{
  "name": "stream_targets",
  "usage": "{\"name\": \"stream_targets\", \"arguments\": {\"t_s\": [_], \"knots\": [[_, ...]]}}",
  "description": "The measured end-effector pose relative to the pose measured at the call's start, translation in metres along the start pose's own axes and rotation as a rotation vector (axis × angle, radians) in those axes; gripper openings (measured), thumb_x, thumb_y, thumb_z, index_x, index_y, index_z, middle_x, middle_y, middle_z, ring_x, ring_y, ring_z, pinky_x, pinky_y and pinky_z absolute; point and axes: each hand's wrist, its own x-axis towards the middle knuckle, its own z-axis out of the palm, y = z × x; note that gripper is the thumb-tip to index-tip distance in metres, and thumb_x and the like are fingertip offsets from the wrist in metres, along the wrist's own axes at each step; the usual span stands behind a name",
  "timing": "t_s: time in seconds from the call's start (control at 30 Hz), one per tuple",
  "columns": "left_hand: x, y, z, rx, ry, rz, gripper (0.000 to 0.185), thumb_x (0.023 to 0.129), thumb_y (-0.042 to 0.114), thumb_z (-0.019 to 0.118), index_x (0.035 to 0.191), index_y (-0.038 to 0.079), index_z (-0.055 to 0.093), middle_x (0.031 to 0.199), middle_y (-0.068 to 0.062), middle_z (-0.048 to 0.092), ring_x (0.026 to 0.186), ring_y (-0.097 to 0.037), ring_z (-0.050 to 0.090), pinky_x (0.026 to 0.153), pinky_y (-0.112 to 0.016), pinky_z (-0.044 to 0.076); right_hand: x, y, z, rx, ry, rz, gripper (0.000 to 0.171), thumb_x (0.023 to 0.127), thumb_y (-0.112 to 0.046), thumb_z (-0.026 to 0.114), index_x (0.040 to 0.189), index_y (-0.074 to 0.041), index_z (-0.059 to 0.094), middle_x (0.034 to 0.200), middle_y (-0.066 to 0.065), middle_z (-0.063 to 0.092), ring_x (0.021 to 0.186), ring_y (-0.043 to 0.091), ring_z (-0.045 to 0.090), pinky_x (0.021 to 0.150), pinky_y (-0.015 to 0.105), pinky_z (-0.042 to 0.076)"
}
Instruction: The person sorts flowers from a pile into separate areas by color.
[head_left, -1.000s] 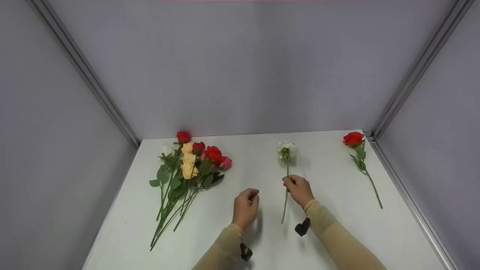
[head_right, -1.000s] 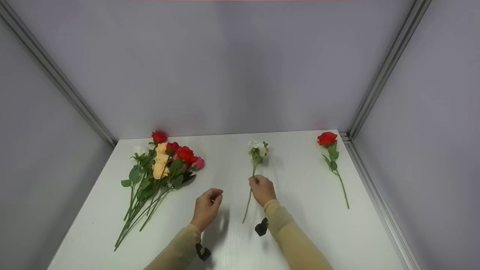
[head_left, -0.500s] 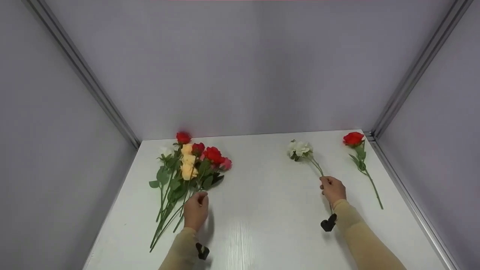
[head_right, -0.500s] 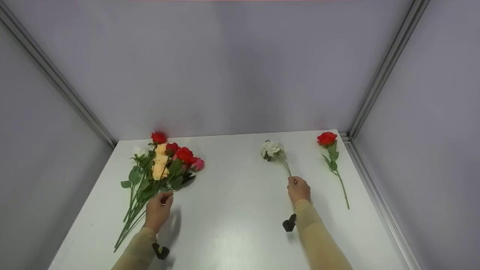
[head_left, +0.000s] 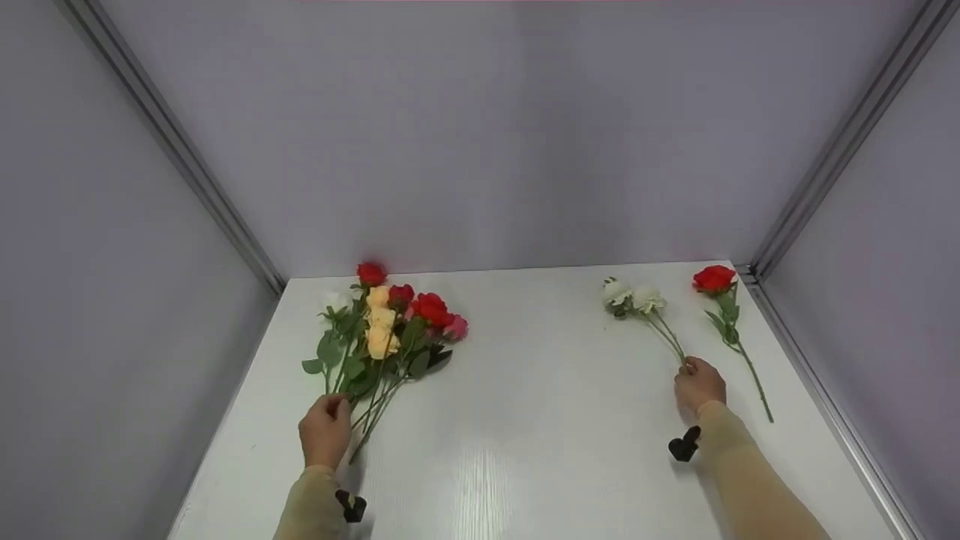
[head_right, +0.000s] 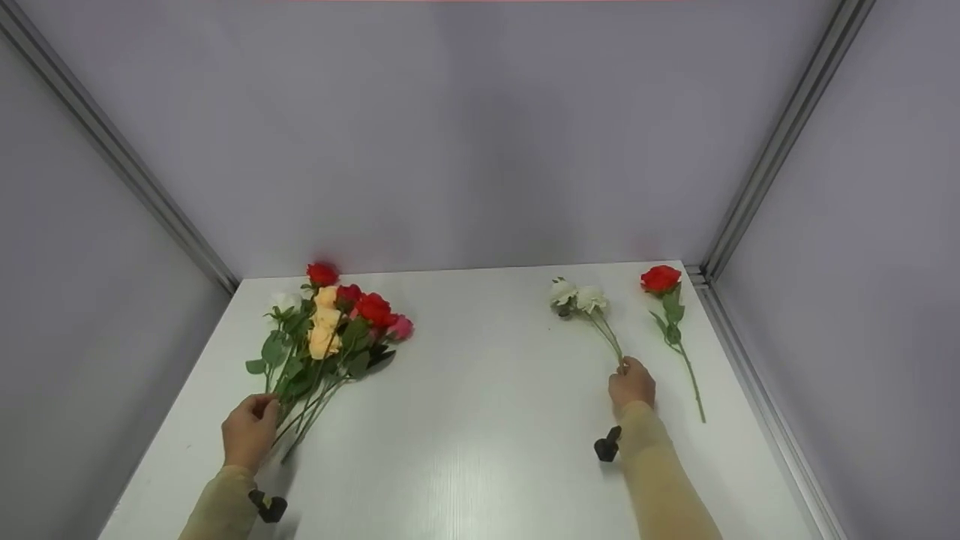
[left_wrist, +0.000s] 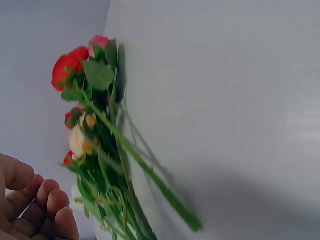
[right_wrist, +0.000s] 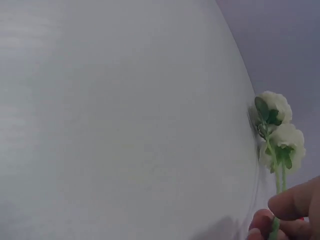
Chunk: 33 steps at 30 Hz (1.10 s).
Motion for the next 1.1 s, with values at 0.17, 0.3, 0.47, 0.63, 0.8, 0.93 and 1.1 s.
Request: {"name": "stream_targets", "arguments": {"t_s": [0.17, 0.3, 0.47, 0.63, 0.8, 0.93, 1.1], "knots": [[0.005, -0.008, -0.012, 0.012, 0.038, -0.029, 0.022, 0.097, 0.012, 0.052, 0.109, -0.002, 0.065, 0.095, -0.016, 0.064, 0.085, -0.028, 0.058, 0.074, -0.042, 0.045, 0.001, 0.008, -0.008, 0.012, -0.129, -0.065, 0.075, 0.089, -0.001, 0.045, 0.152, 0.000, 0.004, 0.151, 0.029, 0.022, 0.137, 0.044, 0.023, 0.109, 0.053, 0.025], [0.010, -0.019, -0.014, 0.053, 0.078, -0.044, 0.024, 0.096, 0.013, 0.053, 0.109, -0.004, 0.063, 0.097, -0.019, 0.062, 0.089, -0.032, 0.057, 0.077, -0.046, 0.044, -0.006, 0.013, -0.010, -0.098, -0.077, -0.086, 0.064, 0.093, -0.009, 0.047, 0.149, 0.004, 0.019, 0.146, 0.031, 0.029, 0.132, 0.046, 0.031, 0.104, 0.056, 0.030], [0.013, -0.036, -0.015, 0.183, 0.052, -0.056, 0.036, 0.093, 0.022, 0.061, 0.115, -0.006, 0.058, 0.106, -0.025, 0.056, 0.101, -0.039, 0.051, 0.084, -0.053, 0.041, -0.018, 0.023, -0.007, -0.228, 0.018, -0.048, 0.049, 0.096, -0.030, 0.053, 0.127, 0.008, 0.047, 0.123, 0.030, 0.051, 0.110, 0.044, 0.051, 0.089, 0.054, 0.042], [0.012, -0.049, -0.013, 0.260, -0.072, -0.072, 0.052, 0.090, 0.033, 0.064, 0.121, -0.007, 0.054, 0.111, -0.028, 0.052, 0.107, -0.043, 0.048, 0.084, -0.056, 0.041, -0.020, 0.030, -0.003, -0.298, 0.069, -0.050, 0.033, 0.095, -0.027, 0.054, 0.104, 0.004, 0.059, 0.098, 0.020, 0.062, 0.090, 0.035, 0.057, 0.075, 0.047, 0.045], [0.011, -0.055, -0.007, 0.275, -0.114, -0.081, 0.045, 0.090, 0.027, 0.064, 0.117, -0.007, 0.057, 0.098, -0.024, 0.057, 0.093, -0.038, 0.055, 0.077, -0.052, 0.045, -0.018, 0.032, -0.002, -0.311, 0.094, -0.043, 0.031, 0.095, -0.026, 0.050, 0.100, 0.003, 0.063, 0.095, 0.019, 0.064, 0.087, 0.033, 0.059, 0.074, 0.048, 0.046], [0.011, -0.055, -0.003, 0.290, -0.128, -0.081, 0.035, 0.091, 0.020, 0.062, 0.112, -0.008, 0.059, 0.095, -0.023, 0.059, 0.090, -0.037, 0.058, 0.076, -0.051, 0.046, -0.017, 0.032, -0.002, -0.307, 0.096, -0.020, 0.034, 0.096, -0.028, 0.049, 0.103, 0.002, 0.063, 0.096, 0.019, 0.064, 0.086, 0.033, 0.060, 0.072, 0.047, 0.047], [0.016, -0.052, 0.001, 0.322, -0.156, -0.054, 0.033, 0.091, 0.017, 0.062, 0.111, -0.009, 0.059, 0.097, -0.024, 0.059, 0.093, -0.041, 0.059, 0.080, -0.054, 0.046, -0.015, 0.031, -0.002, -0.298, 0.111, 0.008, 0.038, 0.098, -0.033, 0.049, 0.105, 0.002, 0.063, 0.095, 0.017, 0.065, 0.083, 0.031, 0.060, 0.069, 0.045, 0.046]]}}
